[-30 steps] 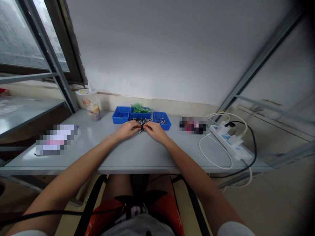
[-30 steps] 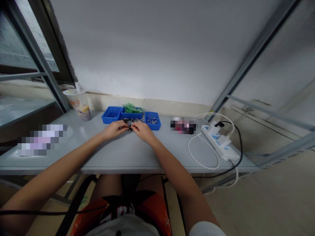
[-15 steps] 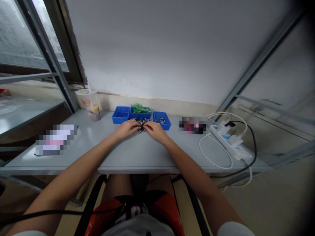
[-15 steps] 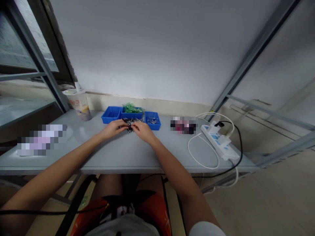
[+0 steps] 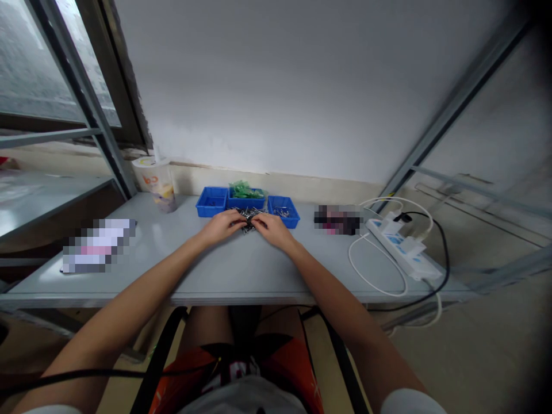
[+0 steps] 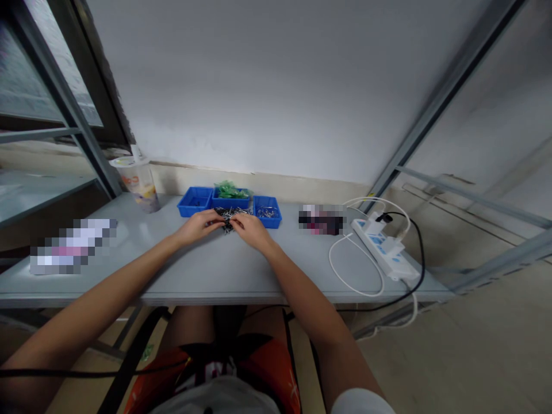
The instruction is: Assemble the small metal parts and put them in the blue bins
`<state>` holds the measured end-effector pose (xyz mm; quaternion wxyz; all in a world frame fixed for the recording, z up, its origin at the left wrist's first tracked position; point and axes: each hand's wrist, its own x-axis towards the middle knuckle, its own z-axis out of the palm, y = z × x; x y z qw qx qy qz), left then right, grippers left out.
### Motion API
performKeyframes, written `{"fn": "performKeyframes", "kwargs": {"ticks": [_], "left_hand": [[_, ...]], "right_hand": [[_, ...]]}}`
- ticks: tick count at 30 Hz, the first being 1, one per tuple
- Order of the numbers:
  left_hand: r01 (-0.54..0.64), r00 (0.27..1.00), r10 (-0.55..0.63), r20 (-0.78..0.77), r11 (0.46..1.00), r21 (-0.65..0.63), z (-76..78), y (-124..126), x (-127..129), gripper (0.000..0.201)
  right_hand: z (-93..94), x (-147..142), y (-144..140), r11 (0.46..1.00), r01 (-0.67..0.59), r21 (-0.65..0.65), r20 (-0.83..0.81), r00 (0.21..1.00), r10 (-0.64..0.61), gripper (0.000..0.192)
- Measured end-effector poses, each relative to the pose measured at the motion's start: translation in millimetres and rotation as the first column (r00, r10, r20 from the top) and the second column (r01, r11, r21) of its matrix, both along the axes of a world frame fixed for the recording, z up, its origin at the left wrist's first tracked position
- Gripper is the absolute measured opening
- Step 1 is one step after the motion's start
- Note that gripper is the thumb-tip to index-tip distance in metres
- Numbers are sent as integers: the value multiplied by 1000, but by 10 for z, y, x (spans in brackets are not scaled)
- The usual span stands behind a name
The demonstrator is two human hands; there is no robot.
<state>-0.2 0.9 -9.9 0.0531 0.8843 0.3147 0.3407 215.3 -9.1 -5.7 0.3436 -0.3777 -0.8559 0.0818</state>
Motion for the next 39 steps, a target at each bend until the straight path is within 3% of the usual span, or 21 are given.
{"fn": "performKeyframes", "kwargs": {"ticks": [17,31,39], "left_hand": [[-2,1000,2,17,1000,28,-22,16,-4,24],[40,999,-41,32,999,33,-38,-22,30,27],[-81,997,81,-3,997,-12,28,-47,30,22]], "right_hand": [[-12,2,21,1000,-13,-19,26,1000,14,19],[14,-30,-38,991,-92,-100,114,988,103,18],[-13,-10,12,999,-24,-31,50,998,25,19]]}}
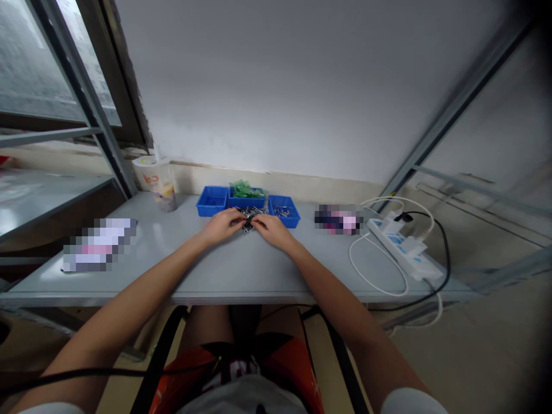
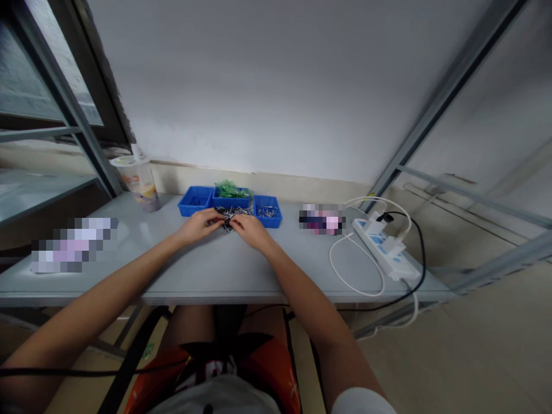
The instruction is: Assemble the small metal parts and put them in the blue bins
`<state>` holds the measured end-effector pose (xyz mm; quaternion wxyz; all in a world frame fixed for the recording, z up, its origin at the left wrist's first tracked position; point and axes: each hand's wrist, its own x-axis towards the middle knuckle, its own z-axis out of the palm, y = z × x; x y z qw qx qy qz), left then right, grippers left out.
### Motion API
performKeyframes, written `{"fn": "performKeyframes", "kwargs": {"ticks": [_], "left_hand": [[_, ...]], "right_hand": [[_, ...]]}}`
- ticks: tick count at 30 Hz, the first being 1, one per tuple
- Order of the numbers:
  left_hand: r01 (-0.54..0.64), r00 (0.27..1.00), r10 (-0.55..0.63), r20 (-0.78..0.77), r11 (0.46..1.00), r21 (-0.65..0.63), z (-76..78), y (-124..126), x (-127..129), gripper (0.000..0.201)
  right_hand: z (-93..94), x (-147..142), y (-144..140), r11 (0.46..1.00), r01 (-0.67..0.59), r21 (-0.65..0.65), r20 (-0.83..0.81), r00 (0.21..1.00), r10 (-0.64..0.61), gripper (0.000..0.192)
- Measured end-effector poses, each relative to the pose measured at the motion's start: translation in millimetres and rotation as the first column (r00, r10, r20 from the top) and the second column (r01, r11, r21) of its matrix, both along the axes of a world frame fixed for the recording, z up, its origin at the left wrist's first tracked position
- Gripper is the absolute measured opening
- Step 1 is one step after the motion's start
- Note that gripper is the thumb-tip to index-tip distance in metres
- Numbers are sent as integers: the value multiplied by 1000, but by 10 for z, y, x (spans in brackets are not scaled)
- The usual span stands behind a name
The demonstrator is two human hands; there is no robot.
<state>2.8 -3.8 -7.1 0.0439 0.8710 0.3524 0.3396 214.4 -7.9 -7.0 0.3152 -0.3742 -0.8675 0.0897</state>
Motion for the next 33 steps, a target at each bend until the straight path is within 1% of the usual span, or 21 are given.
{"fn": "performKeyframes", "kwargs": {"ticks": [2,5,7,9,13,17,22,28,33], "left_hand": [[16,1000,-17,-17,999,-49,-10,7,7,20],[76,997,-79,-19,990,-118,-45,26,17,17],[105,994,-108,-13,984,-144,-66,40,19,17],[106,994,-108,-3,983,-153,-73,47,19,17],[67,997,-62,33,988,-141,-34,28,21,20],[37,997,-31,71,995,-88,8,7,20,22],[48,996,-44,71,997,-55,-6,20,5,21],[49,997,-44,64,995,-81,6,-2,10,24],[64,997,-61,50,995,-75,16,1,12,25]], "right_hand": [[-8,-4,2,1000,7,21,-15,1000,-7,19],[-8,-14,-13,999,7,38,-18,1000,-7,19],[-2,-17,-25,999,7,37,-11,1000,-7,18],[4,-13,-29,999,9,33,-14,1000,-9,18],[3,6,-10,999,24,25,-37,999,-23,19],[-10,15,16,1000,18,7,-40,999,-18,19],[-5,12,15,1000,7,-15,-15,1000,-7,17],[32,12,-23,999,31,-25,-10,999,-31,16],[22,14,-19,1000,17,-21,-21,1000,-18,16]]}}
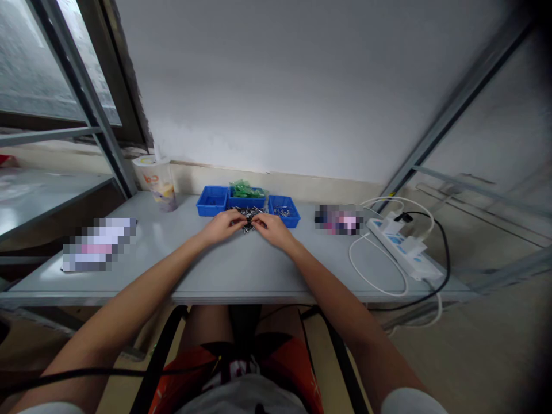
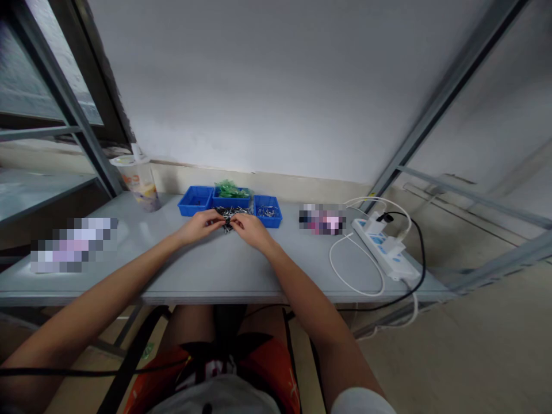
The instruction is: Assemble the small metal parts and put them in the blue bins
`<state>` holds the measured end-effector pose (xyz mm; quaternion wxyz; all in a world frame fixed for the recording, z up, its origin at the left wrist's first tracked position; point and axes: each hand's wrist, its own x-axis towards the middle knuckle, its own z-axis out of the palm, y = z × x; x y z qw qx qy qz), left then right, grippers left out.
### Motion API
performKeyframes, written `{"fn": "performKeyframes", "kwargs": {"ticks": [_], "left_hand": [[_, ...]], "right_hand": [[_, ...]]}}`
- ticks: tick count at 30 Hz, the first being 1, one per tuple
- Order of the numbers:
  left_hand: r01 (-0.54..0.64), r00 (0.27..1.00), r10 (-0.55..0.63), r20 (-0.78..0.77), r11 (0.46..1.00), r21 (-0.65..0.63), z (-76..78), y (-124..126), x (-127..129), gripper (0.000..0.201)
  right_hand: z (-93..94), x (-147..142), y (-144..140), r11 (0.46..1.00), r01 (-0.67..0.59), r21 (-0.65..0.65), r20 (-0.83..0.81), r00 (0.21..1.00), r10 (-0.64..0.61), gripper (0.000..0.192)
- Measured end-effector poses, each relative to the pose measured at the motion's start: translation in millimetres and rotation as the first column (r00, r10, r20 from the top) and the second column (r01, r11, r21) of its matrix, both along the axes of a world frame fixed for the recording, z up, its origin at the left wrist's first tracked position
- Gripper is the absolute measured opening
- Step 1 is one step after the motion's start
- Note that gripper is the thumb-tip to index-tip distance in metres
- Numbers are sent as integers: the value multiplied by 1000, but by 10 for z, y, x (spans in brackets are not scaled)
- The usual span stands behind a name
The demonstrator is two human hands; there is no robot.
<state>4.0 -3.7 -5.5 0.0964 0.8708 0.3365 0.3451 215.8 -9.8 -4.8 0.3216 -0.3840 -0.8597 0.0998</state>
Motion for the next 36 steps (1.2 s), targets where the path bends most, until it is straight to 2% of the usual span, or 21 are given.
{"fn": "performKeyframes", "kwargs": {"ticks": [9,15,17,19,22,25,29,36], "left_hand": [[-2,1000,1,14,999,47,-26,63,-48,21],[-141,990,141,5,982,125,15,178,-211,20],[-221,974,225,0,961,166,26,244,-320,21],[-338,940,342,14,920,199,29,320,-456,21],[-548,832,555,25,814,193,22,415,-656,22],[-668,719,685,-117,728,158,15,434,-753,28],[-686,655,701,-281,708,168,26,368,-699,40],[-707,619,709,-338,690,154,67,310,-660,46]], "right_hand": [[-27,-1,34,1000,-14,1,-35,999,14,15],[-22,15,40,1000,23,-8,-15,1000,-23,17],[-25,18,41,1000,19,-21,-3,1000,-19,17],[-30,16,42,999,9,-49,20,1000,-8,17],[-47,7,44,995,-8,-100,94,995,18,16],[-84,1,52,994,-17,-107,172,984,35,17],[-149,9,61,995,24,-97,231,973,-1,21],[-166,-15,25,993,76,-88,355,934,-40,30]]}}
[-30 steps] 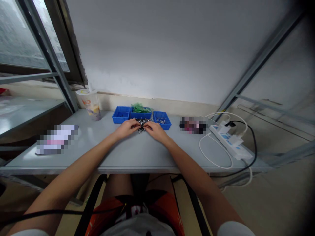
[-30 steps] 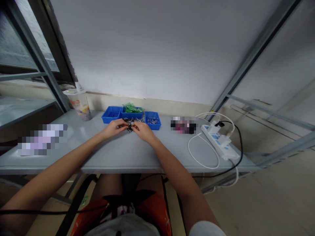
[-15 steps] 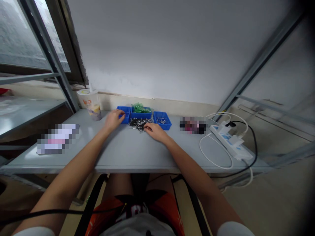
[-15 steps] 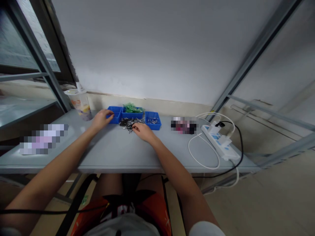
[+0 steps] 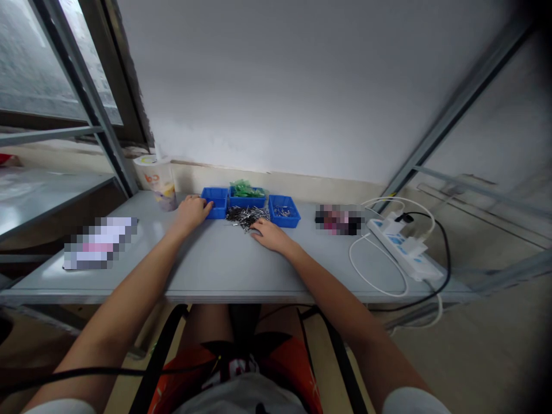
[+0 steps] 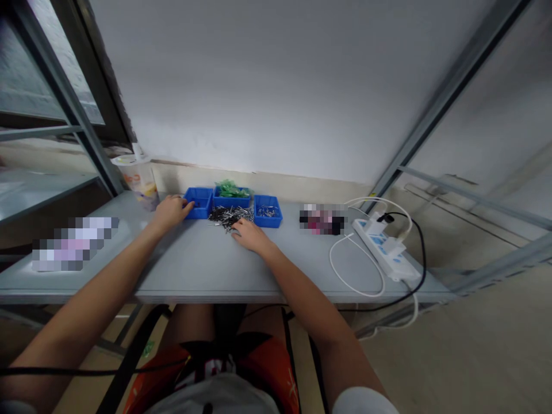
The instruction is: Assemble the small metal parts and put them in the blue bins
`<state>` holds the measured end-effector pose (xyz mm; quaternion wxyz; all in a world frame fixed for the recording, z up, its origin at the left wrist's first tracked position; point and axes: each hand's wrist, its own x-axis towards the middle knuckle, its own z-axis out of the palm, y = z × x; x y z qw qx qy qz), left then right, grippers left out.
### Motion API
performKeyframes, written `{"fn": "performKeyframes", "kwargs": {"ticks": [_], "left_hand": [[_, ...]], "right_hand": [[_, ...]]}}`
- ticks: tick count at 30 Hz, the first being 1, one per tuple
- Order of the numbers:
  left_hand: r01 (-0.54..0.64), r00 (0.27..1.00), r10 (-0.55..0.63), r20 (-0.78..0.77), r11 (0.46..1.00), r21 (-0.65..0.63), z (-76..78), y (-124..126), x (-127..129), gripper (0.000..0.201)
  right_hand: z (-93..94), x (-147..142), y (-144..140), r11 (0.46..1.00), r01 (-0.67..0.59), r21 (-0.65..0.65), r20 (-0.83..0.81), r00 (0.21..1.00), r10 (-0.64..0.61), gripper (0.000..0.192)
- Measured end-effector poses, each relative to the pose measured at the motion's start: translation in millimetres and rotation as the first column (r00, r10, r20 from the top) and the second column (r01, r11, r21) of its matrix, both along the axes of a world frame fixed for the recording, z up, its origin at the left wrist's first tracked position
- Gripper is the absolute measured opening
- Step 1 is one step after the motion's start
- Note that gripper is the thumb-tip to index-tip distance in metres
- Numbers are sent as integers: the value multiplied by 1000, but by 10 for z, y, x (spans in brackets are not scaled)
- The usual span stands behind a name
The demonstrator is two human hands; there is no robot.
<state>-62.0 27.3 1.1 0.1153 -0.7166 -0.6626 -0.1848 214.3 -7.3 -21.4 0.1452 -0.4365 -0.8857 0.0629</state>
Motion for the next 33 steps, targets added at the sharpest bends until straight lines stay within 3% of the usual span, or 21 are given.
{"fn": "performKeyframes", "kwargs": {"ticks": [3,6,9,12,18,22,28,33], "left_hand": [[0,1000,-2,23,997,77,22,-22,16,39],[175,983,-181,15,967,187,34,-70,137,34],[464,880,-473,29,873,152,-11,-129,334,34],[611,791,-611,42,791,-5,-107,-174,492,31],[606,790,-613,27,773,-185,-254,-149,512,32],[591,800,-600,1,786,-182,-281,-115,488,32],[483,870,-492,-17,861,-159,-288,-98,468,29],[474,877,-480,7,865,-164,-302,-58,441,28]], "right_hand": [[26,-25,-23,1000,10,18,49,999,-11,27],[34,-42,-37,999,26,33,77,997,-28,26],[27,-56,-45,997,37,71,93,995,-43,24],[25,-70,-53,994,45,99,119,991,-57,23],[24,-81,-56,988,97,124,166,979,-117,23],[27,-73,-56,983,123,133,182,972,-146,22],[66,-69,-74,983,151,101,189,967,-168,23],[105,-56,-84,990,130,55,152,979,-137,21]]}}
